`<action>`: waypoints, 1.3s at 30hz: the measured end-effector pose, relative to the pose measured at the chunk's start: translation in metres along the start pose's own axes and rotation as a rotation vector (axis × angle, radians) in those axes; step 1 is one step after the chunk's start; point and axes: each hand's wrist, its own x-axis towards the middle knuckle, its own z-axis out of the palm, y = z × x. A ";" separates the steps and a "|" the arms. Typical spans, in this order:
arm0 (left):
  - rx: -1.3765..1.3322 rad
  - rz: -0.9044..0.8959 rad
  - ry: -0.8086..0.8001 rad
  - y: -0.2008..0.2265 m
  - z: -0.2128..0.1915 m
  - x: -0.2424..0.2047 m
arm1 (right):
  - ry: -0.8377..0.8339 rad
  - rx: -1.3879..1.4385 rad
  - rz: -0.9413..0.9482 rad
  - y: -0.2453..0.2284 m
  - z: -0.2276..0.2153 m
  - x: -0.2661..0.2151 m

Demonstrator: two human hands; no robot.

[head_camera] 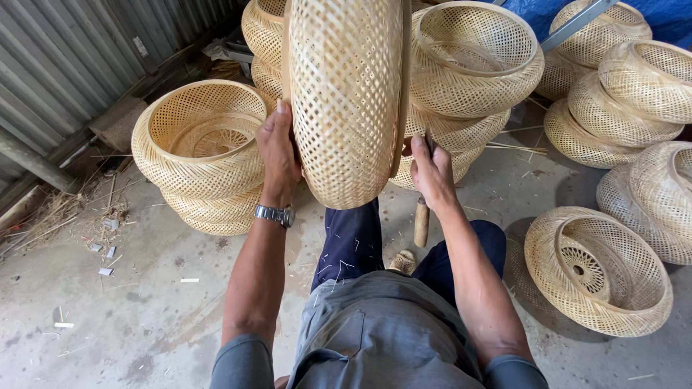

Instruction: The person holds a woven bamboo basket and uses a small knife to trim and smooth the rim and edges. They rotate the basket to access different sections, scraping away excess material and refining the weave pattern.

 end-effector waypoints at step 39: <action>-0.179 -0.020 0.032 0.069 0.043 0.085 | -0.364 -1.038 0.212 0.215 0.051 0.044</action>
